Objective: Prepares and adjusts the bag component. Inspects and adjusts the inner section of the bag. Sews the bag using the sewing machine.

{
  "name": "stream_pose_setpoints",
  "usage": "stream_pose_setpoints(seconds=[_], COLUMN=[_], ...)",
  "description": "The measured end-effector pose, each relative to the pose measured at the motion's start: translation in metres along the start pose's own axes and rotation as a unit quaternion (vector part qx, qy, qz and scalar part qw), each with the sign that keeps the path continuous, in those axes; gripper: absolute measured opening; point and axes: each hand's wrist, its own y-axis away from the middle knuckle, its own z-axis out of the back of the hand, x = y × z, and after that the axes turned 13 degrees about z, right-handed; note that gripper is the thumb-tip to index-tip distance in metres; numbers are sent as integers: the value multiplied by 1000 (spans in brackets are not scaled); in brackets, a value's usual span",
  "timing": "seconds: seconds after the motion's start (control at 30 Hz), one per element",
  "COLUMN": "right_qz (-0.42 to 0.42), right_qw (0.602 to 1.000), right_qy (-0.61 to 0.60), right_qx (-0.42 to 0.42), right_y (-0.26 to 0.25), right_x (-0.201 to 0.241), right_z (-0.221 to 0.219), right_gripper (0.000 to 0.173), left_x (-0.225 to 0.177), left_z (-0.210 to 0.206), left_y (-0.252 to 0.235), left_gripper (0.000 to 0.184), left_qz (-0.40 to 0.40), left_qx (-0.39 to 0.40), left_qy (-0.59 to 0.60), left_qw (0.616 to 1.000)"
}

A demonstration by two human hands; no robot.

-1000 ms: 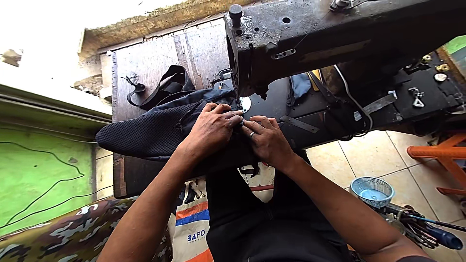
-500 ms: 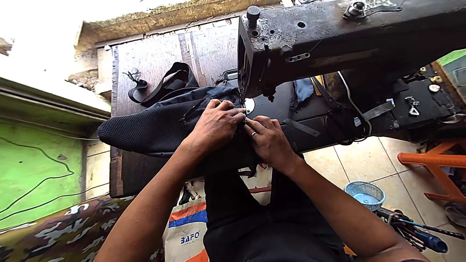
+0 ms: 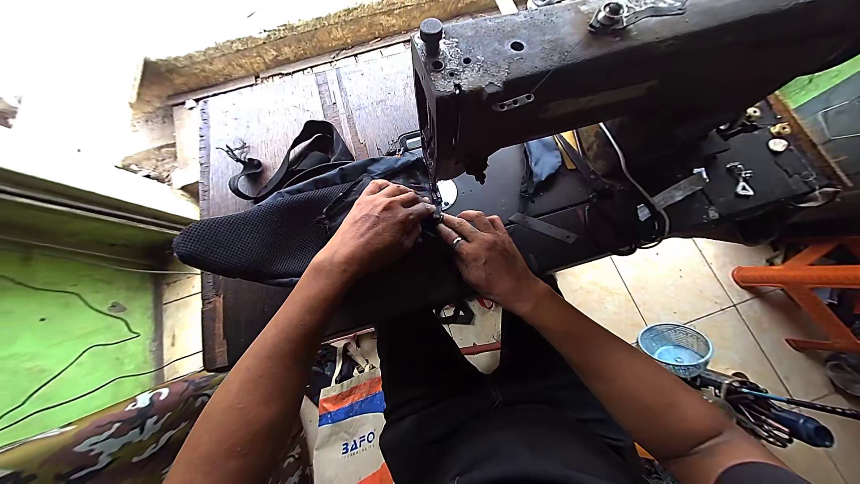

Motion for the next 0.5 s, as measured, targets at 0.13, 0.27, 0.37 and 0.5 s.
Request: stream_pose_setpoints(seconds=[0.13, 0.27, 0.37, 0.5], right_qz=[11, 12, 15, 23], right_qw=[1000, 1000, 999, 999], right_qy=[-5, -12, -10, 14], right_qx=[-8, -10, -30, -29], right_y=[1, 3, 6, 9], right_x=[-1, -2, -3, -5], right_z=[2, 3, -1, -3], right_gripper=[35, 35, 34, 36], left_x=[4, 5, 5, 3], left_z=[1, 0, -2, 0], left_y=[7, 8, 10, 10], left_gripper=[44, 46, 45, 45], left_qz=[-29, -42, -46, -45], left_qx=[2, 9, 5, 14], left_qy=[-1, -19, -24, -35], left_qw=[1000, 999, 999, 998])
